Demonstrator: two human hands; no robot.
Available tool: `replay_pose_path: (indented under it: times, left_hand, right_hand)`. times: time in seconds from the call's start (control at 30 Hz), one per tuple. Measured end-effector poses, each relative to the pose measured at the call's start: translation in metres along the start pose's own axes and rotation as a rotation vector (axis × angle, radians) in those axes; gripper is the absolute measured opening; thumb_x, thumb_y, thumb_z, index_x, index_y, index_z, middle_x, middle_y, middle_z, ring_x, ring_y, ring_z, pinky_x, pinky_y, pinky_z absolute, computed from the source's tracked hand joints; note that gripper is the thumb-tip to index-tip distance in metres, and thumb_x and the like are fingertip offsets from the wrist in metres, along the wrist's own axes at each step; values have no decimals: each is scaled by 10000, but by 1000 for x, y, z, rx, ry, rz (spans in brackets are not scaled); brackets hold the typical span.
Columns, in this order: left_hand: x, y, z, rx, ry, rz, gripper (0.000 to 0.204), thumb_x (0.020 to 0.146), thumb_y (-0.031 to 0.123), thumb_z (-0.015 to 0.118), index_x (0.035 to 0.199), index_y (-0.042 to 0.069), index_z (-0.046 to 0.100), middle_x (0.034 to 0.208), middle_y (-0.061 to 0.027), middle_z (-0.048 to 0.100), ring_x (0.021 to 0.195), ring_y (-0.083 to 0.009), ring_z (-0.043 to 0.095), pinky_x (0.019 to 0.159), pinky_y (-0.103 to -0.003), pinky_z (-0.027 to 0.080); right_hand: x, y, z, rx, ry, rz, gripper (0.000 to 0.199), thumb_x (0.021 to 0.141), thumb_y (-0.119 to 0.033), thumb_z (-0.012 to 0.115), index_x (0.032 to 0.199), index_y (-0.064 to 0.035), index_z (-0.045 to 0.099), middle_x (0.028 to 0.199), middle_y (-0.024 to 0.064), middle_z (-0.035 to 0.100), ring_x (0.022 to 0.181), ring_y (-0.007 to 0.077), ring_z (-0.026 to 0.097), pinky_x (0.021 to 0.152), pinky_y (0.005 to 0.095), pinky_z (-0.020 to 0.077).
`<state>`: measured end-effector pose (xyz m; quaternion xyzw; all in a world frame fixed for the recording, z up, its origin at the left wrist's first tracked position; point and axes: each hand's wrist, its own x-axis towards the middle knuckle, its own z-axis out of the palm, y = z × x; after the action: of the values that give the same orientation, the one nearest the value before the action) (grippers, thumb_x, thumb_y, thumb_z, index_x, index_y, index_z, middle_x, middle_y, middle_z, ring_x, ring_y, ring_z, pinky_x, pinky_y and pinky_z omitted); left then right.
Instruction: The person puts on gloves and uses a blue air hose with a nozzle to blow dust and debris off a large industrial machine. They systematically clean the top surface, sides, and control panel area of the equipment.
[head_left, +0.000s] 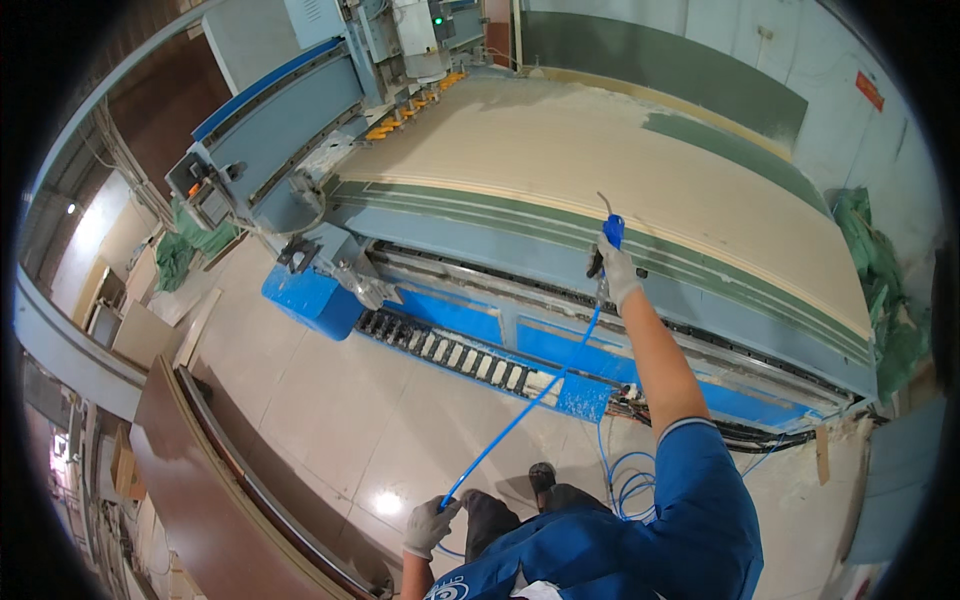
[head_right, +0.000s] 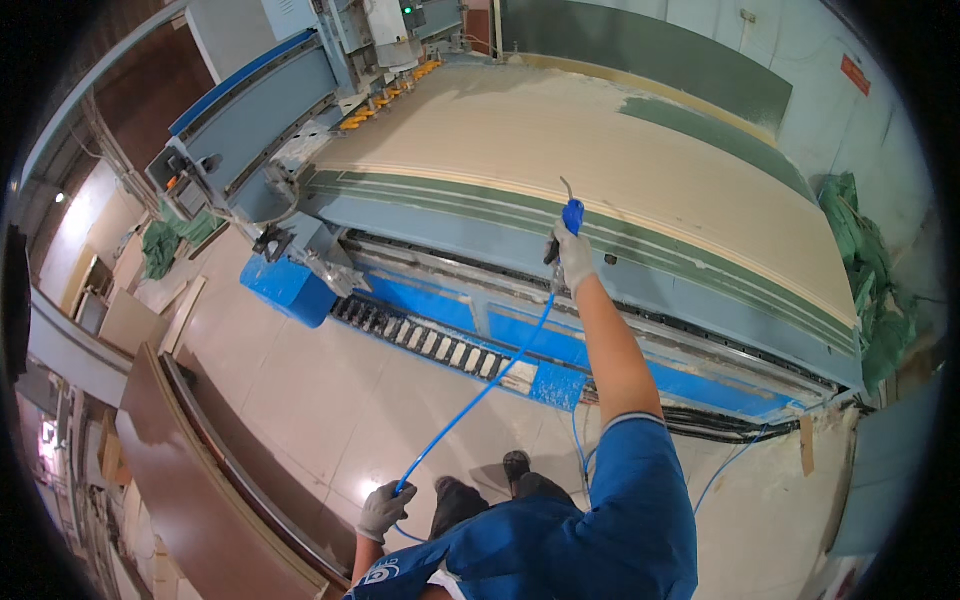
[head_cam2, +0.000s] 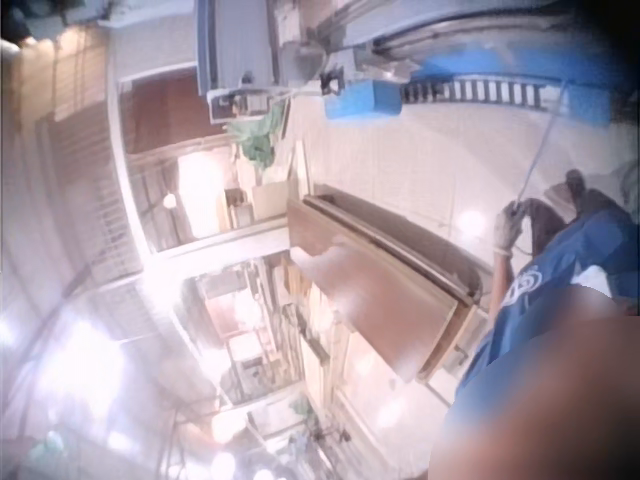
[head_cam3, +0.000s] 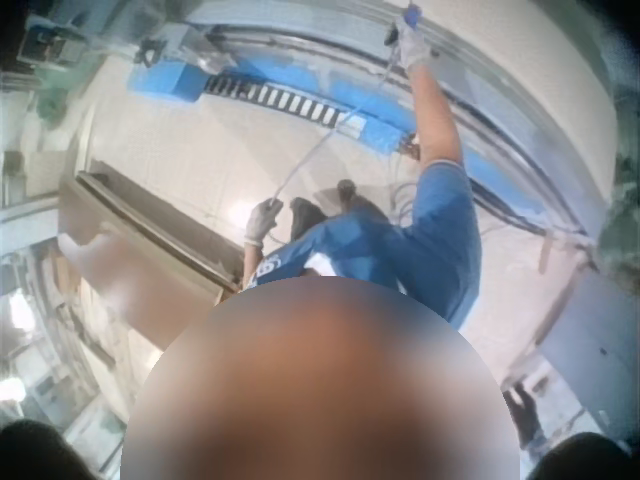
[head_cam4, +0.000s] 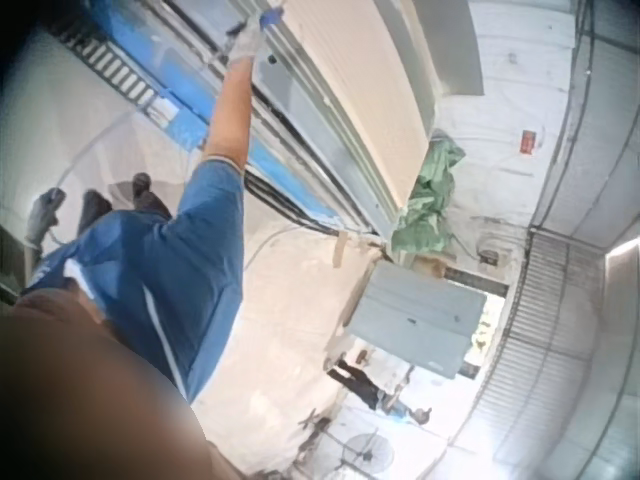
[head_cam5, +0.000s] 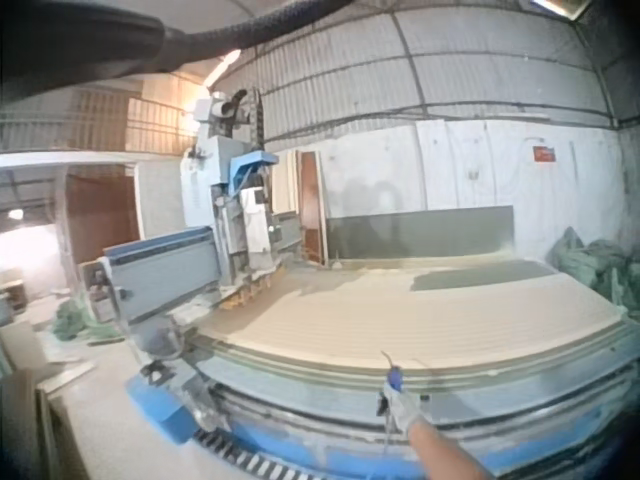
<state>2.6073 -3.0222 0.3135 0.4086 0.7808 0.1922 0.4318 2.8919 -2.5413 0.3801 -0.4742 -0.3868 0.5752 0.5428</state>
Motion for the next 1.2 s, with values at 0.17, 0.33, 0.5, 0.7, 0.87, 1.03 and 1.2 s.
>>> replay_pose_path:
  times: [0.17,0.33,0.5,0.7,0.87,1.03,1.2]
  left_hand:
    - [32,-43,-61,-24,22,-104,350,841,379,633,904,39,678,597,-93,619,501,-190,635,509,-316,494]
    - [39,-116,-109,25,134,-228,351,814,411,630,828,66,691,561,-99,616,507,-215,636,534,-344,491]
    - [28,-160,-140,56,187,-293,346,816,425,611,836,90,697,560,-93,623,534,-224,642,565,-361,492]
    - [18,-203,-155,-51,183,-366,376,844,438,576,859,83,698,579,-107,636,582,-236,664,612,-382,508]
    - [7,-226,-153,-19,240,-462,380,868,431,563,885,77,701,583,-124,637,567,-247,666,618,-374,518]
    - [-2,-233,-152,-118,315,-456,322,866,351,590,913,51,696,611,-141,646,549,-243,662,578,-358,518]
    - [-11,-252,-176,-311,362,-430,236,854,235,603,925,24,681,630,-106,641,525,-217,659,544,-336,512]
  right_hand:
    - [90,-24,25,-184,285,-43,394,837,-405,624,626,-77,570,553,45,538,481,167,517,454,329,388]
    - [131,-43,21,-238,426,-132,386,840,-425,616,633,-102,573,530,40,524,479,157,511,449,330,385]
    - [128,-29,67,-371,363,-52,411,839,-443,602,651,-78,590,548,53,545,484,170,531,458,332,392]
    - [103,21,198,-631,102,-113,464,817,-480,595,688,-35,620,576,86,583,510,201,570,483,353,407]
    - [86,63,296,-741,-146,-131,518,804,-515,581,654,-22,635,606,133,604,574,245,604,543,388,438]
    - [68,95,389,-890,-325,-155,554,794,-518,574,727,25,660,660,195,629,676,335,640,615,433,457]
    - [37,88,478,-836,-383,-171,484,799,-465,613,699,7,643,649,147,617,569,253,608,556,399,447]
